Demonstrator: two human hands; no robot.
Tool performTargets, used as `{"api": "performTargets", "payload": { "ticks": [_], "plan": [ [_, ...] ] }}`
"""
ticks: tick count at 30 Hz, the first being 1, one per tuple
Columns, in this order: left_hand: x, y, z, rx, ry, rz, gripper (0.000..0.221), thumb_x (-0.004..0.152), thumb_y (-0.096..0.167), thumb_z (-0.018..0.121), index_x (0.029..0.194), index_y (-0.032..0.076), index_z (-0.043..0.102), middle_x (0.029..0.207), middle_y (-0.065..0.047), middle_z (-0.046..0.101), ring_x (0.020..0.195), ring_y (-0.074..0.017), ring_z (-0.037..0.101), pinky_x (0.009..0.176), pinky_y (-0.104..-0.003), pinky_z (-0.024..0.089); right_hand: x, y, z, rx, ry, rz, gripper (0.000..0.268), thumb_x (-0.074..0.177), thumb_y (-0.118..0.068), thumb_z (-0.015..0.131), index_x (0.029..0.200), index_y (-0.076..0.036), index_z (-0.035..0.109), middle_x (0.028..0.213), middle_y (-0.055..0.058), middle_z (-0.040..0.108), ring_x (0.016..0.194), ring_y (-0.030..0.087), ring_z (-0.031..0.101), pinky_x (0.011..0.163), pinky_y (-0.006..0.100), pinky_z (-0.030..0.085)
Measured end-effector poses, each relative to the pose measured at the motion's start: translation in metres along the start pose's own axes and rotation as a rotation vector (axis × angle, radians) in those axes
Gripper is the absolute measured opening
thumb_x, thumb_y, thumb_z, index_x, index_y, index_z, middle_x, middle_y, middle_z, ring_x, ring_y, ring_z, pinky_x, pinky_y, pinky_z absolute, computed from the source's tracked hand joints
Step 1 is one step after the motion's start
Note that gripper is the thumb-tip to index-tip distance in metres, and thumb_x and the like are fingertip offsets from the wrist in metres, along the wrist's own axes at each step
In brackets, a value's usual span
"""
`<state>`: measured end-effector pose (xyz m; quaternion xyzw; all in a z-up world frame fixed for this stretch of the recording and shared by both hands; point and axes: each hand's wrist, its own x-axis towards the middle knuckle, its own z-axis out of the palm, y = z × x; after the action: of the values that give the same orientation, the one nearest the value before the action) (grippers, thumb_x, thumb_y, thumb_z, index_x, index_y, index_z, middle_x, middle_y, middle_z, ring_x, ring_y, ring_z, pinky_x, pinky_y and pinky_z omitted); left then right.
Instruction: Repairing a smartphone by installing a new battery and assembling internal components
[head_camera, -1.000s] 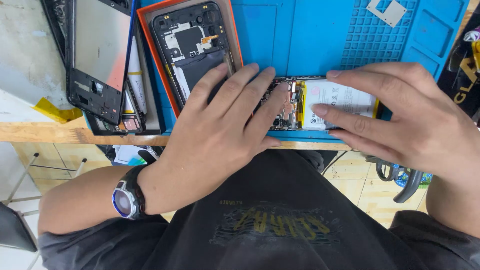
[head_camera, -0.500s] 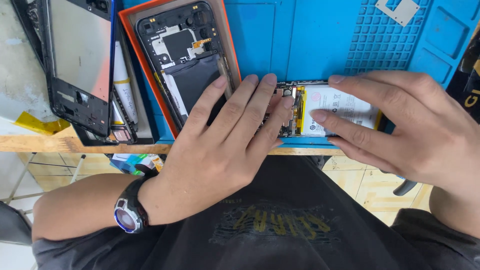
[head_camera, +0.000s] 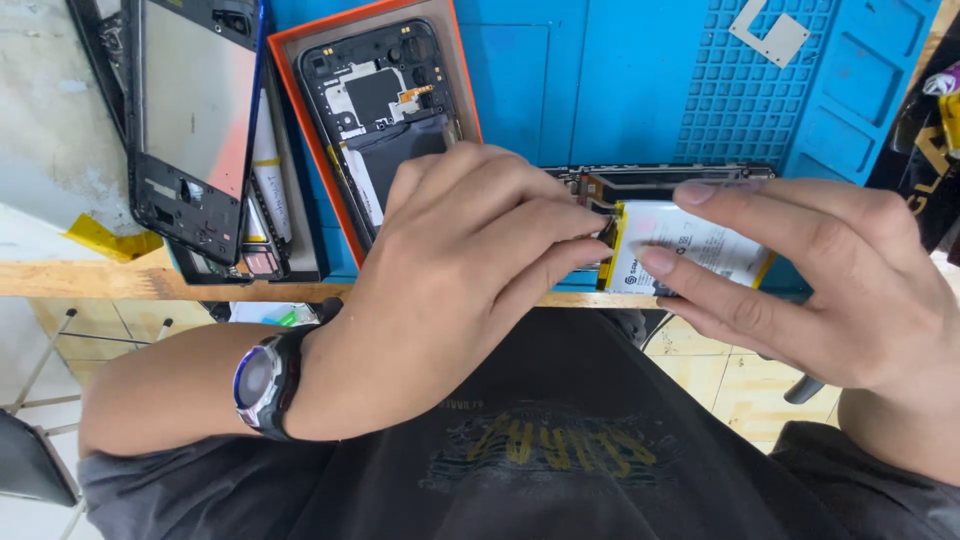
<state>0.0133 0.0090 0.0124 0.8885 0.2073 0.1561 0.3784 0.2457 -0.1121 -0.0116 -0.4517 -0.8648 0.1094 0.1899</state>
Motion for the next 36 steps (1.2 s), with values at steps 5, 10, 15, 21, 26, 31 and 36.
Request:
{"api": "performTargets", "payload": {
  "ticks": [5,10,15,21,26,31,36],
  "plan": [
    [0.007,0.005,0.000,-0.158,-0.007,-0.119,0.009,0.090,0.014,0.066,0.095,0.008,0.063,0.089,-0.004,0.061,0.087,-0.0213,0.055,0.073,-0.034,0.038,-0.010,-0.009,-0.002,0.014,-0.039,0.071,0.039,0.089,-0.018,0.071,0.125,-0.010,0.059,0.128,0.019,0.048,0.092,0.040,0.063,0.074,0.050,0.059],
    [0.010,0.008,0.001,-0.431,-0.043,-0.279,0.004,0.086,0.011,0.065,0.089,0.009,0.067,0.084,-0.003,0.067,0.083,-0.0154,0.064,0.075,-0.027,0.050,-0.010,-0.017,-0.005,-0.004,0.012,0.051,0.032,0.091,-0.012,0.070,0.121,-0.004,0.062,0.124,0.023,0.048,0.090,0.041,0.065,0.072,0.050,0.060],
    [0.009,0.012,0.005,-0.529,-0.016,-0.396,0.005,0.085,0.012,0.065,0.086,0.008,0.067,0.084,-0.003,0.068,0.083,-0.0136,0.064,0.073,-0.025,0.051,-0.010,-0.020,-0.003,-0.075,0.051,0.000,0.029,0.092,-0.012,0.072,0.119,-0.004,0.064,0.119,0.025,0.052,0.091,0.037,0.064,0.074,0.047,0.061],
    [0.009,0.012,0.008,-0.540,0.013,-0.372,0.004,0.087,0.011,0.064,0.086,0.008,0.066,0.081,-0.003,0.066,0.082,-0.0139,0.062,0.075,-0.026,0.049,-0.011,-0.025,-0.006,-0.162,0.024,0.009,0.030,0.094,-0.013,0.071,0.122,-0.005,0.063,0.123,0.023,0.054,0.101,0.033,0.058,0.081,0.046,0.061],
    [0.010,0.015,0.007,-0.568,0.028,-0.394,0.005,0.087,0.009,0.063,0.083,0.006,0.066,0.079,-0.004,0.065,0.079,-0.0135,0.061,0.070,-0.025,0.048,-0.014,-0.027,-0.004,-0.143,0.072,0.004,0.026,0.094,-0.012,0.072,0.118,-0.004,0.065,0.118,0.025,0.056,0.095,0.033,0.057,0.078,0.046,0.061],
    [0.012,0.014,-0.003,-0.545,-0.020,-0.314,0.009,0.087,0.011,0.063,0.094,0.007,0.067,0.091,-0.006,0.069,0.088,-0.0157,0.067,0.077,-0.025,0.054,-0.019,-0.024,-0.004,-0.114,0.004,0.094,0.033,0.088,-0.020,0.076,0.116,-0.006,0.066,0.113,0.024,0.060,0.085,0.039,0.069,0.071,0.048,0.061],
    [0.016,0.016,-0.004,-0.645,-0.016,-0.375,0.012,0.086,0.015,0.063,0.094,0.007,0.067,0.091,-0.007,0.069,0.084,-0.0139,0.066,0.072,-0.022,0.053,-0.012,-0.027,-0.013,-0.123,-0.010,0.063,0.032,0.090,-0.015,0.075,0.120,-0.007,0.065,0.118,0.022,0.055,0.087,0.037,0.067,0.074,0.048,0.062]
  ]
}}
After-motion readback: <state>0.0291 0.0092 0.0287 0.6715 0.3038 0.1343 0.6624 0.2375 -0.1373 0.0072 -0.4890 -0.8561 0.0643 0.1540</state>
